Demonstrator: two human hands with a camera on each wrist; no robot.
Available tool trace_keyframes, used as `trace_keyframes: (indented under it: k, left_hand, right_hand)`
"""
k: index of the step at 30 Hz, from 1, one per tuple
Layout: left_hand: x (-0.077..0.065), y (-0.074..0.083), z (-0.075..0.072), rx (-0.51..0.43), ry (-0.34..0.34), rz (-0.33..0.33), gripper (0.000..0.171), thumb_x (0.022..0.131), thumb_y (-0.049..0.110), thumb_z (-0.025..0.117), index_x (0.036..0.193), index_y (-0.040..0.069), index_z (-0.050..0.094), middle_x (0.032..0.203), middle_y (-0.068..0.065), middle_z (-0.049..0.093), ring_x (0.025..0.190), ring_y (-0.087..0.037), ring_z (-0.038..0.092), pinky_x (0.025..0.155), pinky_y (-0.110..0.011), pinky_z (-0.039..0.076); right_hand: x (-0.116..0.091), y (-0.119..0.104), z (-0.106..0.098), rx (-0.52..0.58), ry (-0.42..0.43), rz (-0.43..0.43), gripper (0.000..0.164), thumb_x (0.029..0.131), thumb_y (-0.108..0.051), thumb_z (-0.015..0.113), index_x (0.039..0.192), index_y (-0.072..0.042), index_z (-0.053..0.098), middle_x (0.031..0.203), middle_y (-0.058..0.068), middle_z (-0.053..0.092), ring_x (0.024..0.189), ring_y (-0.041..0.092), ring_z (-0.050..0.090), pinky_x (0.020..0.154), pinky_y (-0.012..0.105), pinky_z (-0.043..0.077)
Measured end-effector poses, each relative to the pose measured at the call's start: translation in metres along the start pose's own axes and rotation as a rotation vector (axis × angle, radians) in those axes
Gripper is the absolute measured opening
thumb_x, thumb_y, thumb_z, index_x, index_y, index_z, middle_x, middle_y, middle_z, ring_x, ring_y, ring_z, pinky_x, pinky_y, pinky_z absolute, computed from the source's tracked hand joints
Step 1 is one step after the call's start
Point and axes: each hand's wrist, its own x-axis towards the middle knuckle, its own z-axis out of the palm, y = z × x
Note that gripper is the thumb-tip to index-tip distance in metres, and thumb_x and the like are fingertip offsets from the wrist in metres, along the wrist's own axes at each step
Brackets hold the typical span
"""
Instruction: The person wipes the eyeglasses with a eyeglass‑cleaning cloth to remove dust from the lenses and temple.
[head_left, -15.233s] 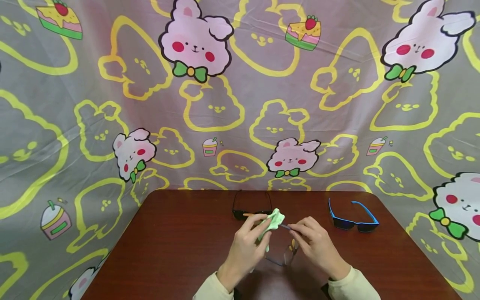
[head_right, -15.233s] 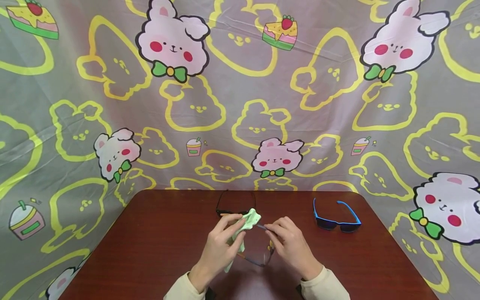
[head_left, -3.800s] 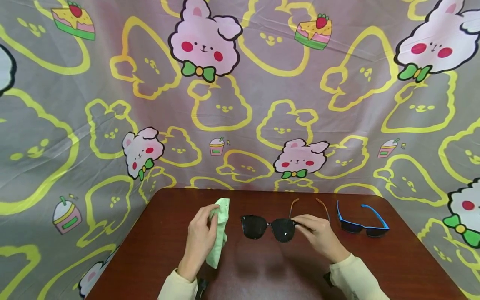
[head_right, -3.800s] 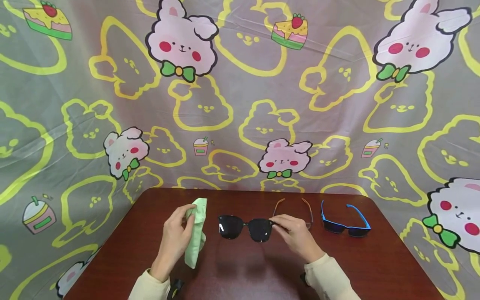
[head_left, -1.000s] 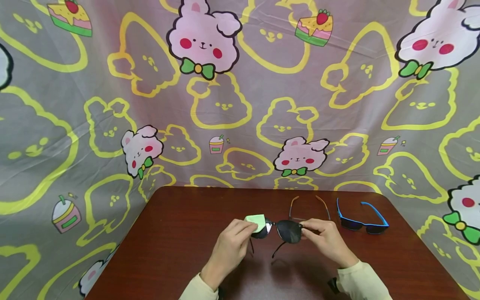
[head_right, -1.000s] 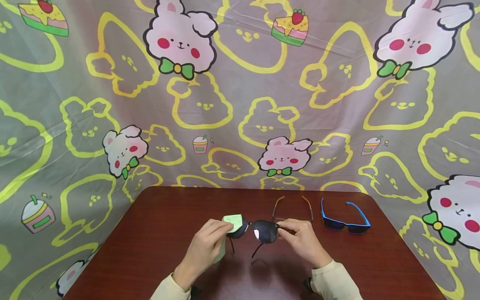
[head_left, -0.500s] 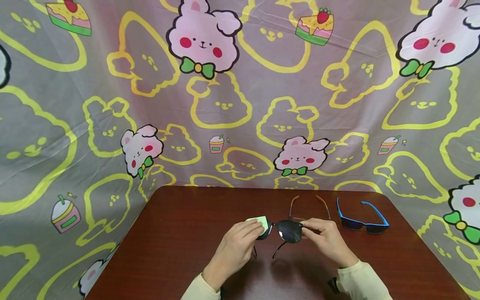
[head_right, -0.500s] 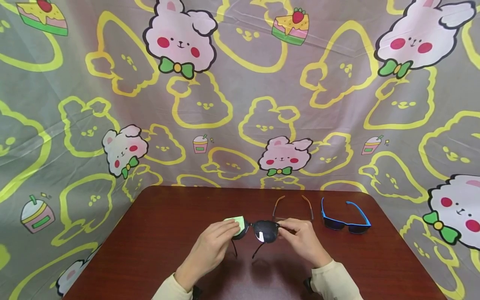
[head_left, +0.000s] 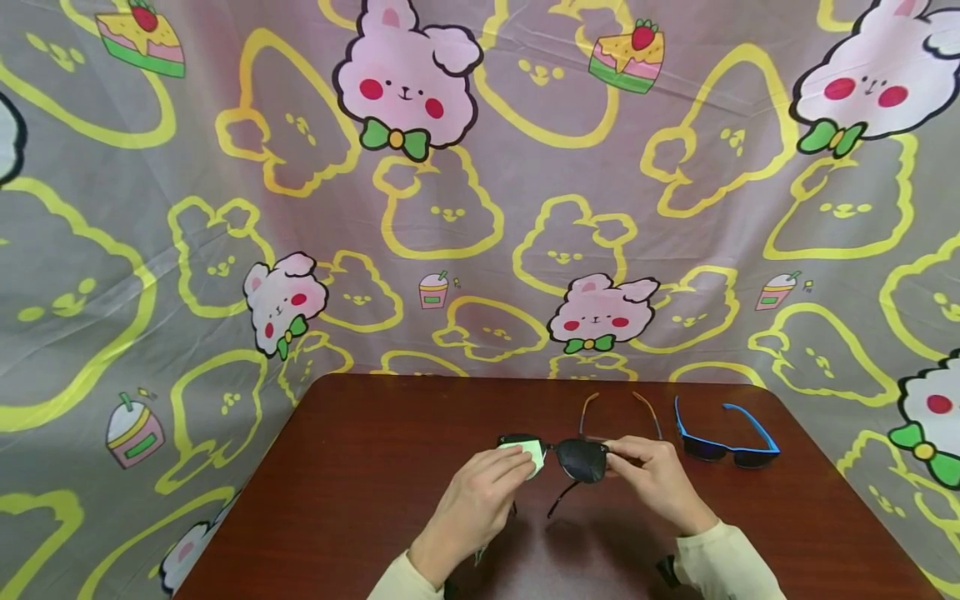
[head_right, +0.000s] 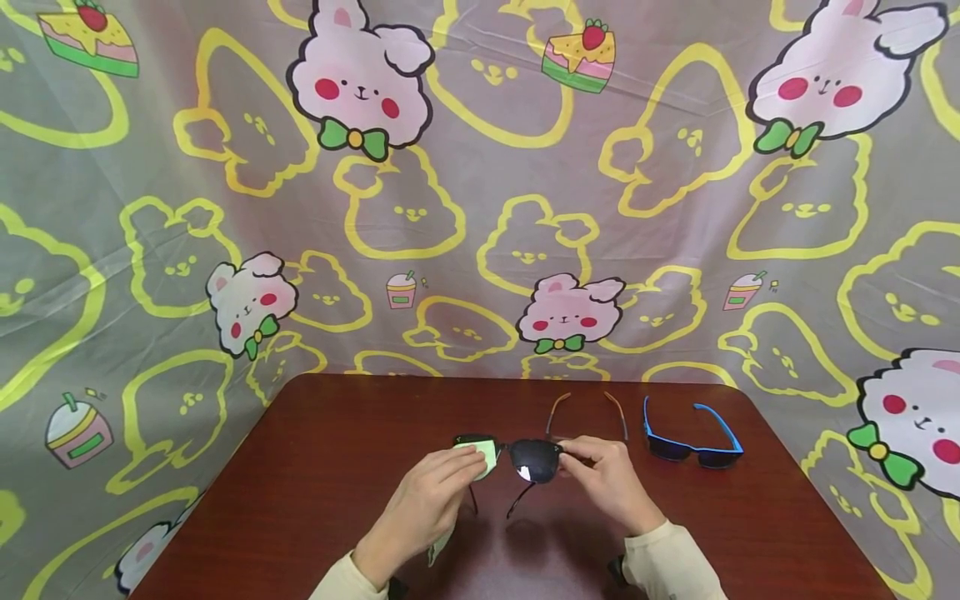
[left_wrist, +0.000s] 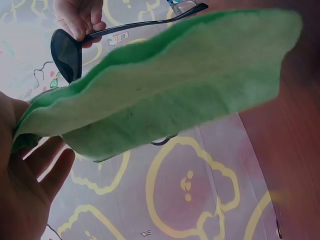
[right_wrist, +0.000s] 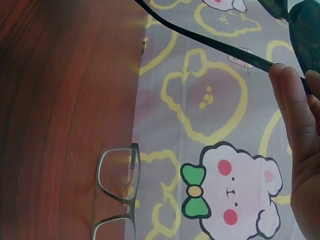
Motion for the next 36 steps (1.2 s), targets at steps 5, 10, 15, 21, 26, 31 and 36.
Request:
trace_keyframes:
  k: [5,10,15,21,26,31,36]
  left_hand:
    - [-0.003,0.000,-0.001,0.008,0.000,0.008,0.026,0.094,0.006,0.045,0.108,0.007,0.068,0.113,-0.004,0.065,0.112,-0.019,0.058,0.094,-0.031,0.044]
    - [-0.005,-0.003,-0.002,0.047,0.022,-0.027,0.023,0.089,0.003,0.054,0.106,0.008,0.069,0.111,-0.003,0.067,0.108,-0.017,0.060,0.091,-0.031,0.046]
    - [-0.004,-0.009,-0.003,0.093,0.055,-0.094,0.025,0.082,0.000,0.057,0.101,0.008,0.070,0.107,-0.003,0.068,0.102,-0.016,0.063,0.086,-0.031,0.049]
    - [0.000,-0.009,-0.003,0.101,0.047,-0.111,0.024,0.080,0.001,0.059,0.100,0.009,0.070,0.106,-0.002,0.068,0.100,-0.016,0.064,0.085,-0.030,0.049]
    - [0.004,-0.006,-0.001,0.094,0.023,-0.113,0.023,0.080,0.001,0.062,0.101,0.009,0.069,0.106,-0.002,0.068,0.101,-0.015,0.063,0.085,-0.030,0.048]
    - [0.009,-0.001,-0.001,0.072,-0.036,-0.148,0.024,0.080,0.001,0.064,0.101,0.010,0.069,0.107,-0.001,0.068,0.104,-0.014,0.062,0.087,-0.030,0.047]
    - [0.015,0.004,0.000,0.067,-0.077,-0.160,0.022,0.083,0.003,0.064,0.103,0.011,0.069,0.108,-0.001,0.068,0.106,-0.015,0.061,0.090,-0.030,0.046]
  right_hand:
    - [-0.001,0.002,-0.002,0.011,0.014,0.001,0.018,0.084,0.004,0.066,0.099,-0.003,0.072,0.090,0.003,0.069,0.072,0.011,0.067,0.058,0.034,0.055]
    - [-0.001,0.003,-0.004,0.008,0.015,0.012,0.018,0.084,0.003,0.067,0.099,-0.003,0.073,0.090,0.003,0.069,0.073,0.011,0.067,0.058,0.034,0.055]
    - [-0.001,0.000,-0.004,0.042,-0.015,-0.007,0.019,0.083,0.007,0.065,0.100,0.001,0.072,0.091,0.007,0.069,0.075,0.011,0.067,0.057,0.034,0.055]
    - [0.003,-0.031,-0.005,0.074,-0.039,-0.045,0.019,0.081,0.014,0.063,0.096,0.006,0.070,0.088,0.010,0.068,0.073,0.010,0.066,0.056,0.029,0.055]
    - [0.002,-0.035,-0.003,0.034,-0.025,-0.065,0.018,0.079,0.014,0.065,0.094,0.005,0.071,0.086,0.008,0.069,0.072,0.008,0.065,0.055,0.027,0.054]
    - [0.000,-0.018,-0.001,0.014,-0.020,-0.061,0.020,0.079,0.014,0.066,0.094,0.004,0.071,0.087,0.007,0.069,0.072,0.009,0.065,0.055,0.028,0.054]
    - [-0.001,-0.004,0.001,0.031,-0.016,-0.063,0.020,0.081,0.009,0.067,0.097,-0.001,0.072,0.089,0.004,0.069,0.071,0.010,0.066,0.055,0.031,0.054]
